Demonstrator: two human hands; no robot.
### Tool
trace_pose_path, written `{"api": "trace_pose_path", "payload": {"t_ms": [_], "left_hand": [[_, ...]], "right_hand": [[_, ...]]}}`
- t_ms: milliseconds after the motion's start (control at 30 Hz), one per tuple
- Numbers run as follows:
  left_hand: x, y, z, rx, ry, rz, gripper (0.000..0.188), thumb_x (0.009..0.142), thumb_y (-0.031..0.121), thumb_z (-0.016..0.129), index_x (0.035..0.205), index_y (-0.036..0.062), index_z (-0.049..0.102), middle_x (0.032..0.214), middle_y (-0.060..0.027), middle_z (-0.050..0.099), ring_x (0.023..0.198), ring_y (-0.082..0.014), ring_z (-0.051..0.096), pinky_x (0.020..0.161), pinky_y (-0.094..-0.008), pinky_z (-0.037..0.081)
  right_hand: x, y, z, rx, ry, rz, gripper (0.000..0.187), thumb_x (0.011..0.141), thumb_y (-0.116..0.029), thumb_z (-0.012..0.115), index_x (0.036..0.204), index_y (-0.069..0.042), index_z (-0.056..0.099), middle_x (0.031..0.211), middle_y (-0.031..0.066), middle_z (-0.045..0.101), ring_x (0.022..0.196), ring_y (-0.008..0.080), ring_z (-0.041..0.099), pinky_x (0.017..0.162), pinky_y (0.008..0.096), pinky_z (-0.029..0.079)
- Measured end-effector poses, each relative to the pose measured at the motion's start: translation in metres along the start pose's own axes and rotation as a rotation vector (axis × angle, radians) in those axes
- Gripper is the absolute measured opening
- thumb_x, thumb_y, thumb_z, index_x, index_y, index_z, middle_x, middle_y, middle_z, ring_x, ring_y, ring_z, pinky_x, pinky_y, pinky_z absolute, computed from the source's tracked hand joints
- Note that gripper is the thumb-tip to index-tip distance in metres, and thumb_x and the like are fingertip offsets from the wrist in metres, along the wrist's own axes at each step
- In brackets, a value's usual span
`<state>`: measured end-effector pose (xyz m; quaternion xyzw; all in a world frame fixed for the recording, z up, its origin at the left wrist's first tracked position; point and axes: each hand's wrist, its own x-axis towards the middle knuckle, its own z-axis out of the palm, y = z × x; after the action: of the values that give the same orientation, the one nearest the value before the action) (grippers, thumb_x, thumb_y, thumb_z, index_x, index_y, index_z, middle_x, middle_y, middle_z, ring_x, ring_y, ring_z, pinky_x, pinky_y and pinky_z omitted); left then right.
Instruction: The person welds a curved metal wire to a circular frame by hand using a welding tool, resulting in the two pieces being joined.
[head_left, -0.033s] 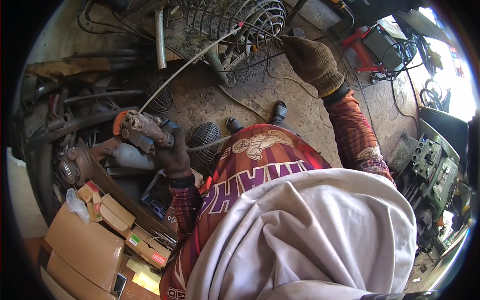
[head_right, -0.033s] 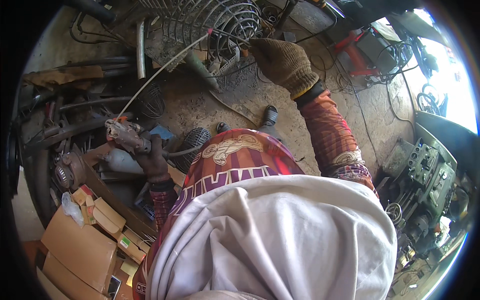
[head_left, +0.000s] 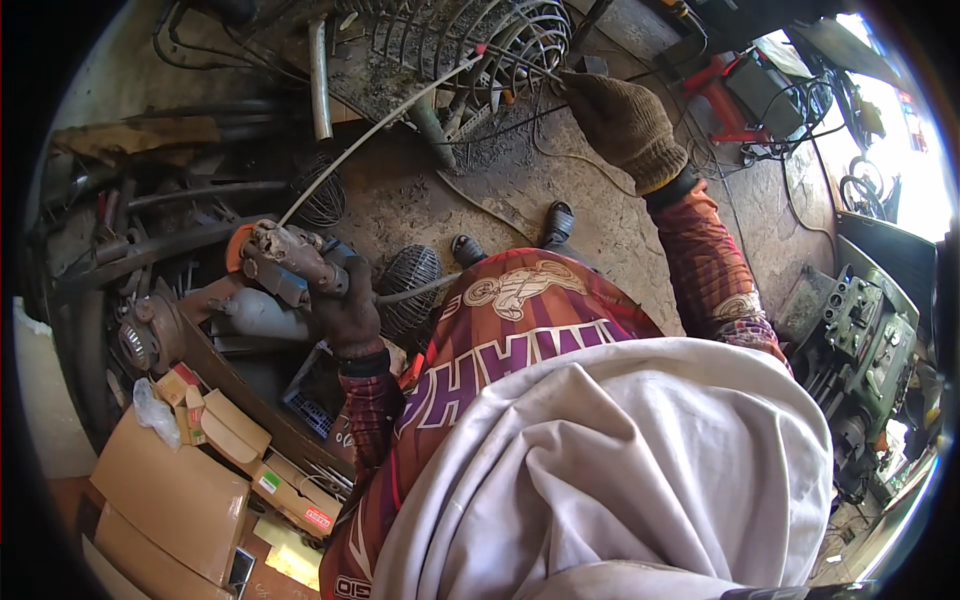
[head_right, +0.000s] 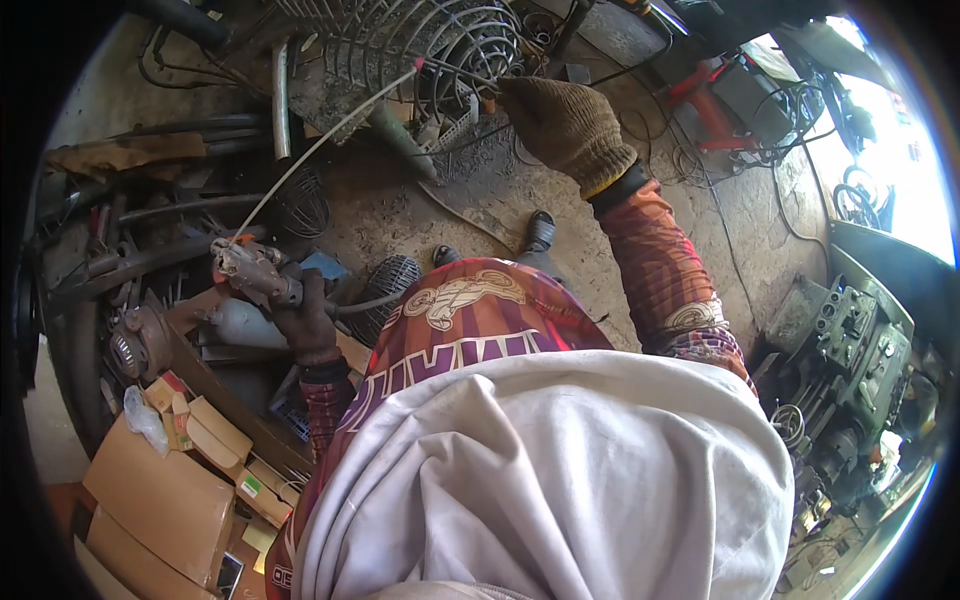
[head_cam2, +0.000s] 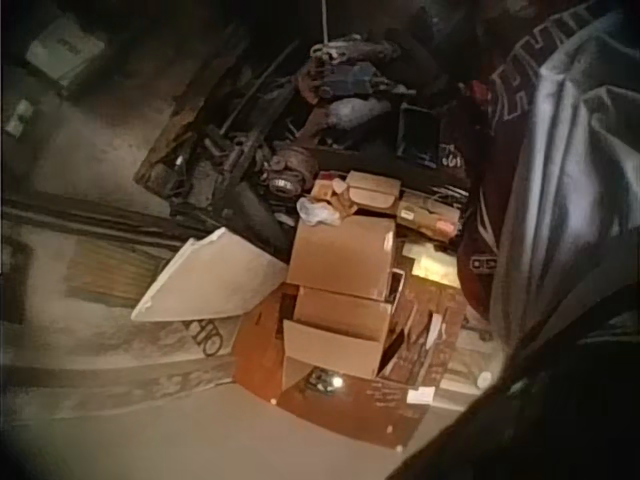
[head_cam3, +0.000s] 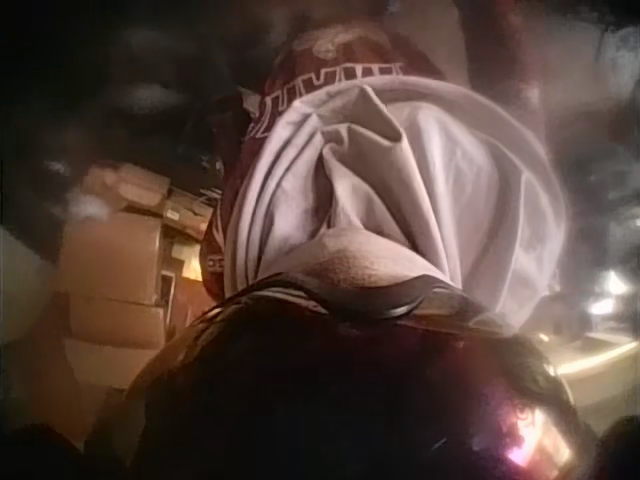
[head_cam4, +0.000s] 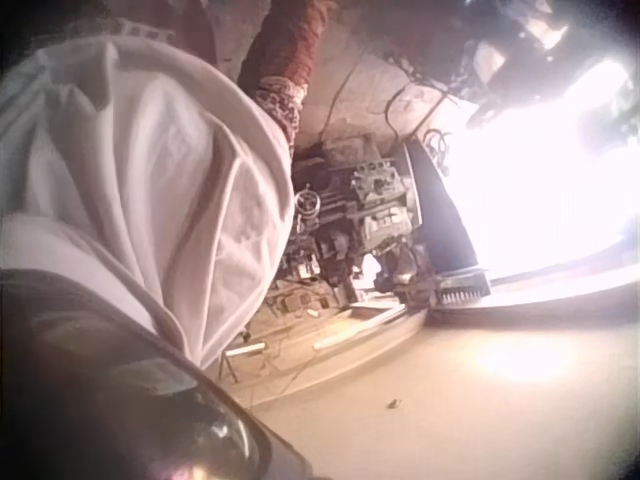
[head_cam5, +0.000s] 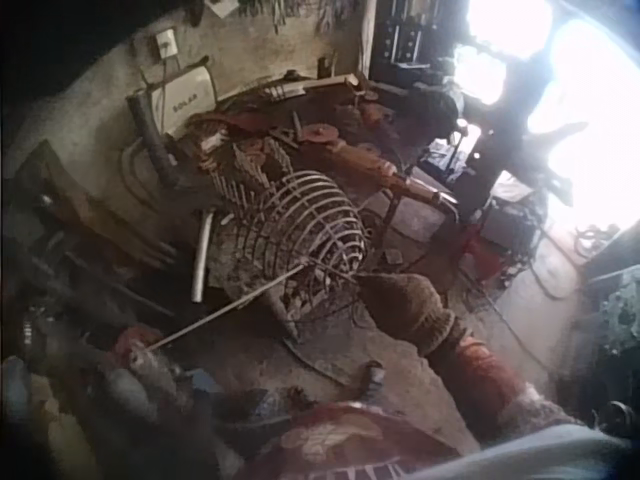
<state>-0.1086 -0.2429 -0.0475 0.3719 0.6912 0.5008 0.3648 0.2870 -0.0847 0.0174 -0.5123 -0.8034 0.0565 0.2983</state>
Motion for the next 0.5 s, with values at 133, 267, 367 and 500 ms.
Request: {"api": "trace_pose_path", "payload": {"t_ms": [133,267,367,500], "left_hand": [[0.003,-0.002,0.004,0.010,-0.015,0.094,0.036,0.086,0.010,0.074,0.117,-0.0018,0.060,0.091,-0.0049,0.062,0.073,-0.0144,0.061,0.059,-0.0304,0.051],[0.004,-0.004,0.011,0.014,0.018,0.178,0.036,0.087,0.012,0.074,0.117,-0.0019,0.060,0.096,-0.0039,0.063,0.079,-0.0148,0.061,0.068,-0.0316,0.052],[0.003,0.000,0.012,0.069,0.012,0.191,0.037,0.087,0.013,0.075,0.118,-0.0013,0.060,0.099,-0.0035,0.063,0.078,-0.0140,0.061,0.068,-0.0306,0.052],[0.002,-0.003,0.010,0.050,-0.004,0.087,0.038,0.087,0.013,0.074,0.119,-0.0003,0.059,0.096,-0.0032,0.064,0.078,-0.0133,0.061,0.069,-0.0301,0.052]], "right_hand": [[0.001,-0.003,-0.002,0.000,-0.043,0.042,0.024,0.096,-0.029,0.065,0.110,-0.012,0.074,0.092,0.0131,0.074,0.085,0.0329,0.073,0.072,0.0414,0.060],[0.000,-0.004,-0.001,0.011,-0.037,0.045,0.024,0.096,-0.029,0.065,0.111,-0.012,0.073,0.092,0.0129,0.074,0.085,0.0333,0.073,0.073,0.0416,0.059],[0.001,-0.006,-0.003,0.005,-0.032,0.024,0.024,0.096,-0.029,0.064,0.111,-0.013,0.073,0.093,0.0129,0.074,0.086,0.0332,0.072,0.073,0.0416,0.059],[0.001,-0.006,-0.004,-0.013,-0.045,0.026,0.025,0.097,-0.030,0.063,0.113,-0.012,0.073,0.094,0.0124,0.074,0.087,0.0326,0.072,0.073,0.0412,0.059]]}}
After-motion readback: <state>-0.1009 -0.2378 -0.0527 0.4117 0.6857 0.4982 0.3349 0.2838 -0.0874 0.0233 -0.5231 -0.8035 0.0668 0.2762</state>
